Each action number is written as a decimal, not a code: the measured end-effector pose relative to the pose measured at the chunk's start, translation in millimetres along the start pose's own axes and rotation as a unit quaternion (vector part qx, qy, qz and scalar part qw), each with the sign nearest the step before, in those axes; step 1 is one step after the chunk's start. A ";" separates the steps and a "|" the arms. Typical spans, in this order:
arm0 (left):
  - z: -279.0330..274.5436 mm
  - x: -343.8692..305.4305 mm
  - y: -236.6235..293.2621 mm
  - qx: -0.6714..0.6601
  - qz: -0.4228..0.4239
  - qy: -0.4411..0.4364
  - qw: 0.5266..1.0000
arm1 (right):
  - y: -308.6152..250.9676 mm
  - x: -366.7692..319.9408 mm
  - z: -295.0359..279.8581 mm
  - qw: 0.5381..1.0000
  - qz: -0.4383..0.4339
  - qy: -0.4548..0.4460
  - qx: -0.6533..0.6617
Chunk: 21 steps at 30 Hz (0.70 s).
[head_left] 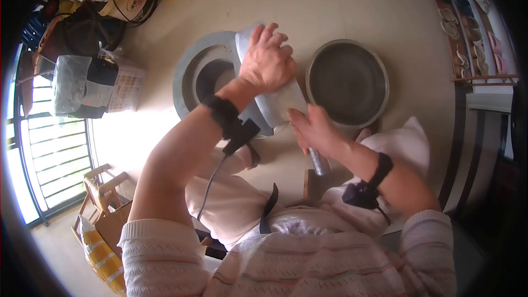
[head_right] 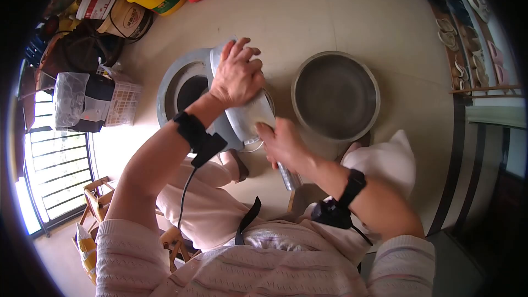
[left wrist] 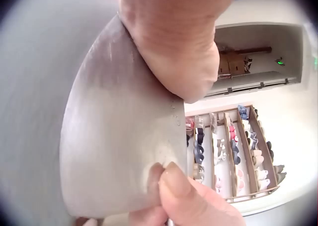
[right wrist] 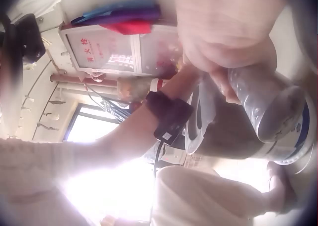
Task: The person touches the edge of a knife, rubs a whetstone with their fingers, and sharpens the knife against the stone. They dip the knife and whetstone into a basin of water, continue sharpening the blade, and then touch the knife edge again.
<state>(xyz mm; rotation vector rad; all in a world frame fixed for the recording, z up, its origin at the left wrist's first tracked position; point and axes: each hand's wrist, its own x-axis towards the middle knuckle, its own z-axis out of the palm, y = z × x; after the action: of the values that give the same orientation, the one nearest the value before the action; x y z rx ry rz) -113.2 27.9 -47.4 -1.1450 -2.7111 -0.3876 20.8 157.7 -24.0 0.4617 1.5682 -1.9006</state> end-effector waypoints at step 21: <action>2.5 24.1 -35.4 0.019 0.009 0.016 1.000 | -24.1 28.8 0.8 1.000 -0.002 -0.012 0.000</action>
<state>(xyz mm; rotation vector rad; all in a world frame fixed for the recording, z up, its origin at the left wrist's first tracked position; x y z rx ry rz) -155.5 21.3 -49.6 -1.1411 -2.6671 -0.3488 -16.3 152.4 -23.7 0.4344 1.5539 -1.9027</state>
